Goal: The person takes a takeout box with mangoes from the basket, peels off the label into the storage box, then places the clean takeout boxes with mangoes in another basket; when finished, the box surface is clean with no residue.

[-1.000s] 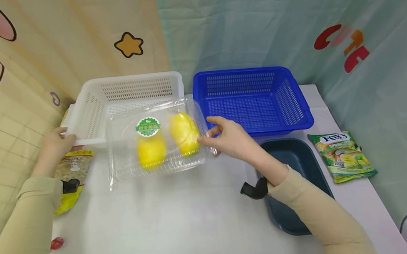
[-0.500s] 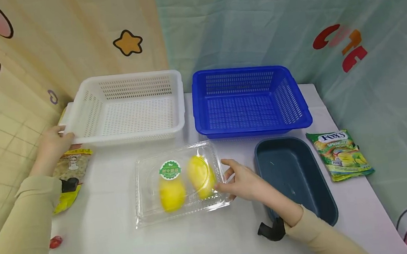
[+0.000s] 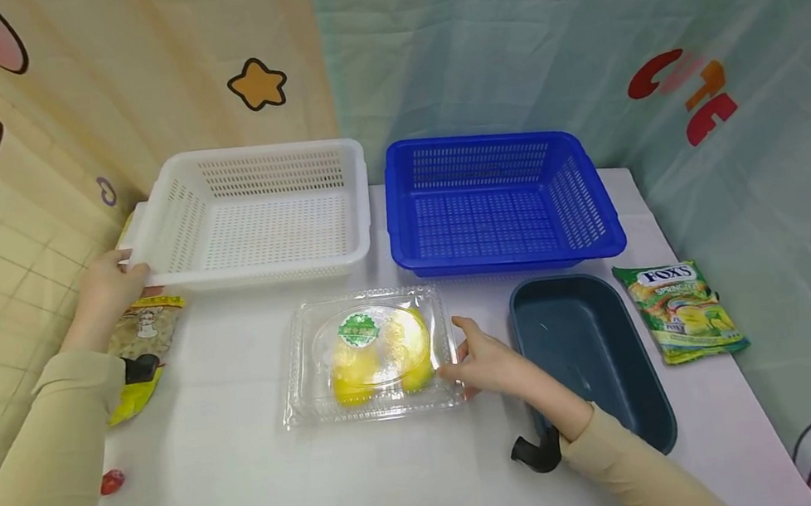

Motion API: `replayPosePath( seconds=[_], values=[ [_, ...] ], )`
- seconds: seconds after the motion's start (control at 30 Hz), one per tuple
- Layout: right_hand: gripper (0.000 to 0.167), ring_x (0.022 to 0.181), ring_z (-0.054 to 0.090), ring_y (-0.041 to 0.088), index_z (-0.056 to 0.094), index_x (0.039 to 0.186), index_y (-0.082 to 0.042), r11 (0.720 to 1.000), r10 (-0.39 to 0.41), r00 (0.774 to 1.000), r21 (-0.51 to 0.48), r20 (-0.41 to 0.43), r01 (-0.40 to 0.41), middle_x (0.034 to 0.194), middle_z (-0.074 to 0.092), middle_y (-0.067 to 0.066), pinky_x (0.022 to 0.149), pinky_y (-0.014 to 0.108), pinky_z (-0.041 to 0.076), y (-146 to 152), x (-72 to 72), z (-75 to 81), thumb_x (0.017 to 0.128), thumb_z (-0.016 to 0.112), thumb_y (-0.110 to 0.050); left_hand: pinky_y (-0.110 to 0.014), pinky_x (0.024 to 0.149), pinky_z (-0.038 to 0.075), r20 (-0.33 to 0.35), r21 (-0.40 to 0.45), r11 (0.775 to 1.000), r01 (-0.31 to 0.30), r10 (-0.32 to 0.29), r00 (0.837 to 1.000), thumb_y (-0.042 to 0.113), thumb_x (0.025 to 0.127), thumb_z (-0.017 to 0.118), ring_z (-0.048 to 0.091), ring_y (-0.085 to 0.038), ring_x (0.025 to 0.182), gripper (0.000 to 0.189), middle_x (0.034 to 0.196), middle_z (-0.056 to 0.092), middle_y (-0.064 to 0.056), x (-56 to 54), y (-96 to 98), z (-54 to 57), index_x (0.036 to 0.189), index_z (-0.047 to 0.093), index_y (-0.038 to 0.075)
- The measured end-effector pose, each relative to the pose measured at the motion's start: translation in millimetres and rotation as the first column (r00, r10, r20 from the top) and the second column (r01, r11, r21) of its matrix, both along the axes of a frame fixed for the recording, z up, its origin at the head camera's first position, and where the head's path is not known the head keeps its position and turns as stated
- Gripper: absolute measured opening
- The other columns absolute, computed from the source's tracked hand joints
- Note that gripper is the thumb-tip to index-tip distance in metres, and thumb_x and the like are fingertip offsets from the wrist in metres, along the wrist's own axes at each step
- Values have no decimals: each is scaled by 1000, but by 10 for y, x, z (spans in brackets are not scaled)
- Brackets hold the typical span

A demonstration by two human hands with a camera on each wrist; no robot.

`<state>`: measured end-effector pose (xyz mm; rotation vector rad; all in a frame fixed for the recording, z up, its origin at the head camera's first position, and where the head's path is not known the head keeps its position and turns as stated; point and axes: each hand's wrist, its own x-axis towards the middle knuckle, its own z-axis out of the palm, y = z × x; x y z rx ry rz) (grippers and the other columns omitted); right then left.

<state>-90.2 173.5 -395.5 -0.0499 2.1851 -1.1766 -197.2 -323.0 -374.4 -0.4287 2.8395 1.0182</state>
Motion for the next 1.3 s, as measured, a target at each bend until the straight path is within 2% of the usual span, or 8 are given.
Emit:
replayPosePath(
  seconds=[0.33,0.47,0.53,0.63,0.73,0.97,1.17,1.3],
  values=[
    [91,73,68,21,6,155,2,1000,22,999,-7,35,-21,118,48,27,70,39,61,18,-25,1,91,68,-17,-55,99,43,1,-39,999,-23,23,1000,28,101,32,50,-54,120,66,136,43,-44,58,24,-4,150,18,-13],
    [92,74,68,21,6,155,1,999,28,999,-20,37,-27,119,47,27,70,40,61,32,-31,-20,91,69,-18,-64,109,31,-100,-7,999,-34,34,994,34,103,34,37,-57,132,67,145,35,-41,184,112,3,151,19,-10],
    [93,74,67,21,5,155,1,999,32,999,-27,35,-31,119,47,27,71,40,61,43,-32,-28,91,69,-20,-65,111,27,-203,-10,999,-54,51,978,30,103,39,32,-56,135,63,147,35,-38,274,206,-16,150,27,-10],
    [94,76,66,21,5,155,0,998,36,999,-44,35,-35,119,46,27,71,40,61,57,-36,-38,91,70,-22,-62,112,23,-373,-26,997,-69,55,926,21,100,50,31,-53,135,53,144,41,-36,435,378,-76,143,42,-9],
    [95,77,65,20,5,155,0,998,35,999,-52,37,-33,119,46,26,72,40,61,64,-38,-43,91,70,-23,-60,110,28,-432,-22,999,-34,21,902,17,98,54,38,-49,131,45,139,48,-33,636,579,-134,137,51,-7],
    [94,77,66,20,5,156,-1,998,35,999,-50,26,-33,118,46,26,73,42,61,75,-30,-36,91,70,-23,-56,96,51,-232,71,974,215,-194,953,25,101,56,51,-44,124,47,140,50,-26,1026,1068,-318,139,50,-1],
    [94,75,66,20,6,156,-1,998,35,999,-56,17,-34,117,45,25,73,42,61,82,-31,-41,91,70,-23,-49,94,55,-55,240,901,361,-359,932,41,95,62,55,-40,126,71,153,38,-20,1179,1398,-523,151,34,7],
    [93,74,66,20,7,155,0,998,34,999,-53,9,-34,116,46,24,73,42,61,77,-30,-49,91,71,-23,-49,90,56,-13,262,895,362,-372,928,42,93,66,56,-40,123,79,153,39,-19,1228,1526,-597,154,28,10]
  ],
)
